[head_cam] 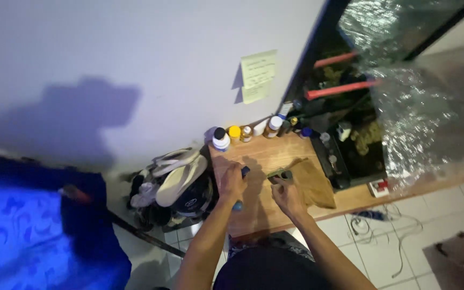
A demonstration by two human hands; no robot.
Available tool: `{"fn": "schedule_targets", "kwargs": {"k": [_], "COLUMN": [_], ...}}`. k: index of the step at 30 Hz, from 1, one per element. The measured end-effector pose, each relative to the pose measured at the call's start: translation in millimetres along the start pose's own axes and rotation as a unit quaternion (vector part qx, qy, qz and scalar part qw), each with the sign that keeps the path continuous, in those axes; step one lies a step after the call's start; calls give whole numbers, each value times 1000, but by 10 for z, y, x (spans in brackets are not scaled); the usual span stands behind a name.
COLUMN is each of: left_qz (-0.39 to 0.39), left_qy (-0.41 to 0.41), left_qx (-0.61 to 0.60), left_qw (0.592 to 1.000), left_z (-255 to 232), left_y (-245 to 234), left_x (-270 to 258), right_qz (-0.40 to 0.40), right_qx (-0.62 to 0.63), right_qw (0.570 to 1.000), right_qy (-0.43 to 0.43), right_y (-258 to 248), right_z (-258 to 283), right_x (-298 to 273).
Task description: The person repeatedly picks up small bottles and other items from a chair and a wooden table, wipes them with a cloth, and places them back on the table. The person also moves a small box and a pink pinwheel-like object between the chair and the table.
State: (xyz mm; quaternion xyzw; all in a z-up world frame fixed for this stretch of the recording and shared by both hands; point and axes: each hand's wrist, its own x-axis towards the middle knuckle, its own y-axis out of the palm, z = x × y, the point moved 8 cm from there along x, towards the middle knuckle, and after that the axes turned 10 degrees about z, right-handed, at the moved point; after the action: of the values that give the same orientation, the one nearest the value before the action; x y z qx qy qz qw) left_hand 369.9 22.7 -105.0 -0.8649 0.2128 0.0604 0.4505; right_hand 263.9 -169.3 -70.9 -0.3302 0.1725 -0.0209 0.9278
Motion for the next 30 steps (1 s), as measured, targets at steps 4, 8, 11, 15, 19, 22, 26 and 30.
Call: {"fn": "schedule_targets", "kwargs": {"k": [4,8,11,15,19,22,26,30], "left_qz": [39,23,28,15,-71,-28,141,138], "left_qy": [2,24,6,44,192,294,219,242], "left_qx": [34,32,50,70,78,16,-70,-186], "left_qw": [999,999,998,996,976,955,963,942], "left_z": [97,123,125,-119,-715,-1111,-1162,-1167], "left_y": [139,154,150,-90,-510,-545,-81,138], "left_x": [34,27,13,-160,-652,-896,-935,-945], "right_qz": [-7,-28,-47,-50,-43,40,124,217], "right_qx": [23,45,20,-23,-51,-9,60,119], "right_qw": [1000,999,999,997,987,996,985,963], "right_qy": [11,-3,-19,-54,-145,-79,-100,-111], "right_y": [-104,-122,-180,-248,-357,-459,-601,-667], "right_z": [142,199,217,234,331,283,403,465], "right_x": [-258,-411,-534,-614,-743,-756,-742,-670]}}
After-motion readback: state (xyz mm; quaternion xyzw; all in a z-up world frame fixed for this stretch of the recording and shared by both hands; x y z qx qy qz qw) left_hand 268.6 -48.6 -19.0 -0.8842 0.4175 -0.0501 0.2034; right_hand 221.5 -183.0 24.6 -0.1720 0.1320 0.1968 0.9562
